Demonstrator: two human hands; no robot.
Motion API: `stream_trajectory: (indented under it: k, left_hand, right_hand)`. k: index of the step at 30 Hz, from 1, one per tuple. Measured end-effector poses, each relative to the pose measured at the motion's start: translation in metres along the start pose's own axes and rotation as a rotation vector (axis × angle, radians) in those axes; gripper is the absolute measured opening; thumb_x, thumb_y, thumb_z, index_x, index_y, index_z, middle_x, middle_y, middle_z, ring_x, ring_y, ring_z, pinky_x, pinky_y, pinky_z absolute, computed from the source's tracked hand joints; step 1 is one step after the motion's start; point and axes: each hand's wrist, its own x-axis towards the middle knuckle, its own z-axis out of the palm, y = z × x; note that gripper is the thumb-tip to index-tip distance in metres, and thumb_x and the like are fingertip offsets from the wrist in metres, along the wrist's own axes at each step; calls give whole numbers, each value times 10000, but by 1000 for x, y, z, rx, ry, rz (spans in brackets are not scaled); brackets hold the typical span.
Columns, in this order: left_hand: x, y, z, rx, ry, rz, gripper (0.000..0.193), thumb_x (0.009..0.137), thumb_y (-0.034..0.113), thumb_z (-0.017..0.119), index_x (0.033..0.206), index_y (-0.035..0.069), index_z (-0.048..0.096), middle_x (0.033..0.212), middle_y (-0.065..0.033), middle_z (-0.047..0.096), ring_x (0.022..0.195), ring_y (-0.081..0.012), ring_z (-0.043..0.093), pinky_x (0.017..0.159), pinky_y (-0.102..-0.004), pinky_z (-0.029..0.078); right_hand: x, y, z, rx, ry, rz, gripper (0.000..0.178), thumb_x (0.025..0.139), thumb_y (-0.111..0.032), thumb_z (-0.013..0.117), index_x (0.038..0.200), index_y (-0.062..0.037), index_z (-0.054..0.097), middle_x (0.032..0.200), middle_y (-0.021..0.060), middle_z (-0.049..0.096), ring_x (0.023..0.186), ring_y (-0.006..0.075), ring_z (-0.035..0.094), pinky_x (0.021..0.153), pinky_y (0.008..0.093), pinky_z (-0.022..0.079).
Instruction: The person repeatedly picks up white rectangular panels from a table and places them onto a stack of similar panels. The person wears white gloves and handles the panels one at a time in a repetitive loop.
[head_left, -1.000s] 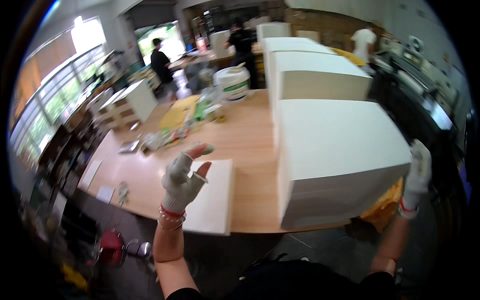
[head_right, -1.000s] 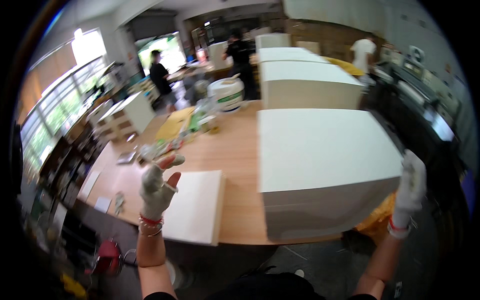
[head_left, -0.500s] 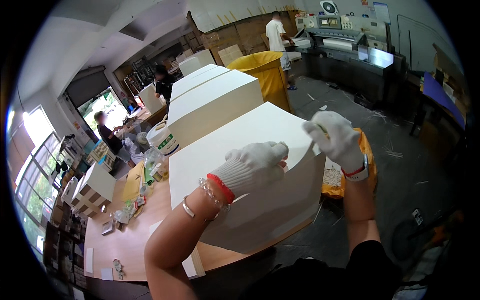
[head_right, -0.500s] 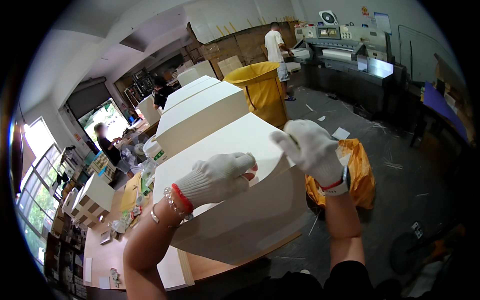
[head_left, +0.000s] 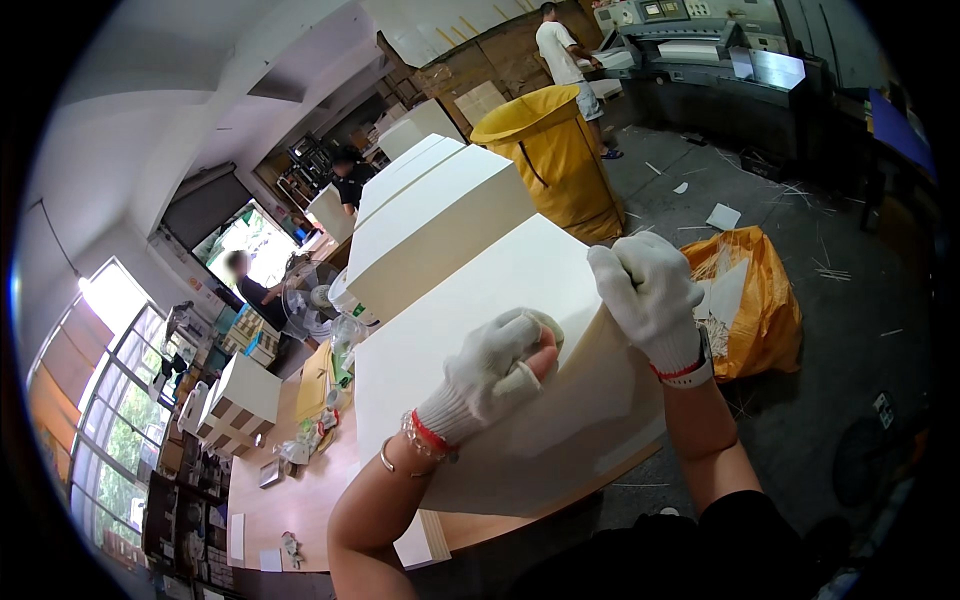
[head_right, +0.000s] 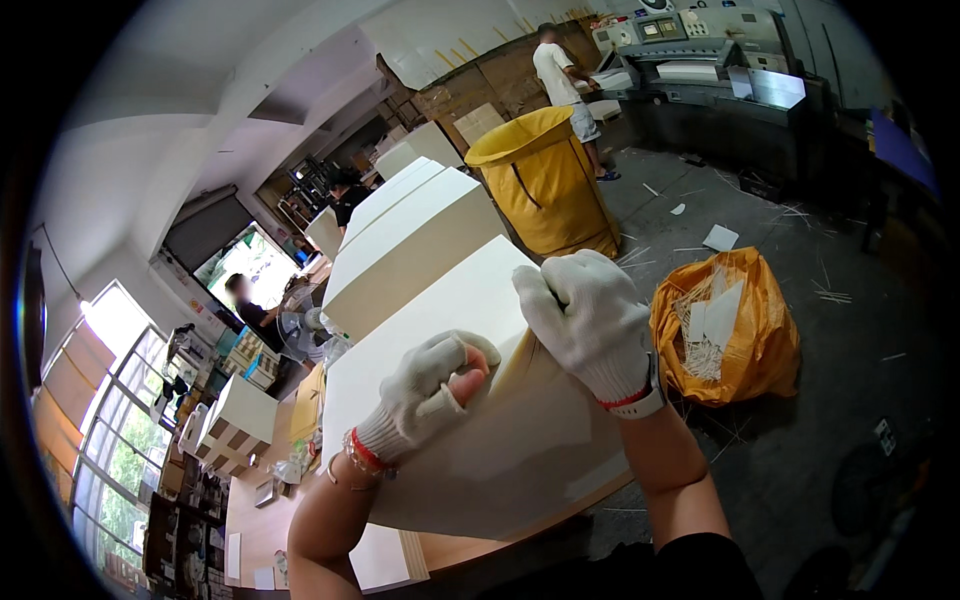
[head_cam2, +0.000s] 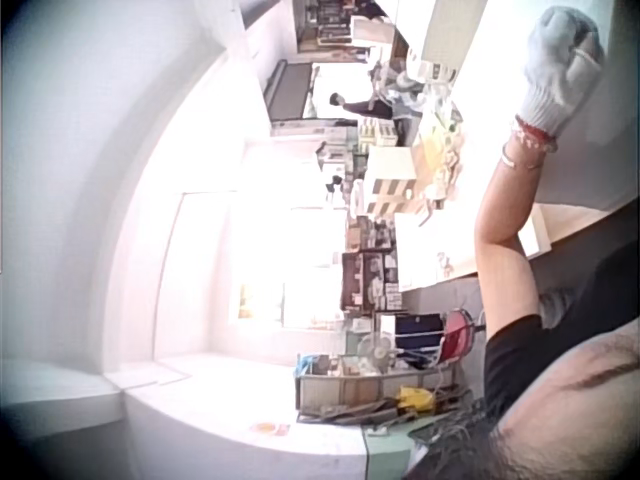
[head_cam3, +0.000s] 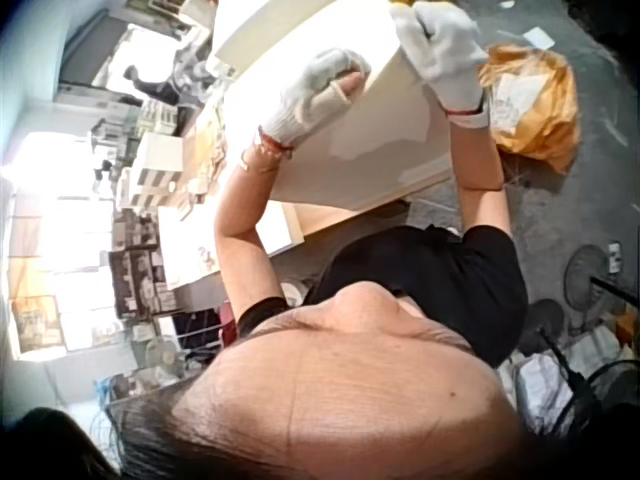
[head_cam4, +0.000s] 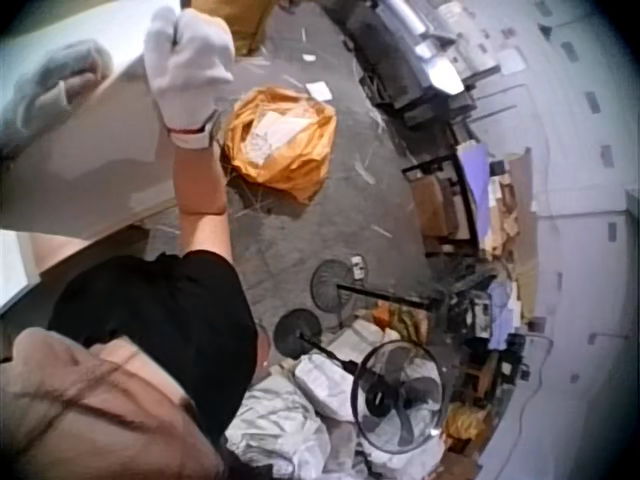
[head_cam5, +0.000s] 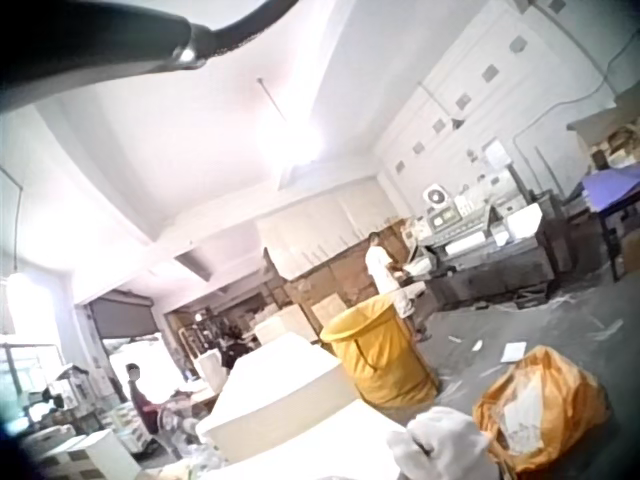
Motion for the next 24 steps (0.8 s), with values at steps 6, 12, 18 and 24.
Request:
stream_trajectory:
  k: [6,12,18,24]
  left_hand:
    - [-1,-7,7,118,65,116,402,733,170,851,807,61,472,1013,-80,664,861,-173,595,756,-297,498]
    - [1,-7,4,112,23,78,333,755,159,834,925,46,572,1029,-85,663,888,-186,610,768,-306,503]
    - [-2,-9,14,227,243,339,457,747,109,821,1153,28,629,1037,-86,650,890,-232,640,786,-306,499]
    - [1,-4,11,208,94,205,392,702,92,846,1050,55,670,964,-81,608,876,-232,618,772,-307,484]
  right_hand:
    - [-3,0,3,-23,40,-22,213,797,-70,628,994,8,606,666,73,440,577,210,489,533,349,406]
    - [-5,3,4,-44,76,-42,226,768,-30,648,986,19,609,661,65,429,567,200,471,520,336,403]
    - [-3,0,7,114,99,11,241,775,-14,655,1012,20,622,668,66,456,575,203,494,534,337,423]
    - [-6,4,5,-2,59,-13,245,797,-64,656,1025,19,623,668,67,472,574,210,510,539,335,434]
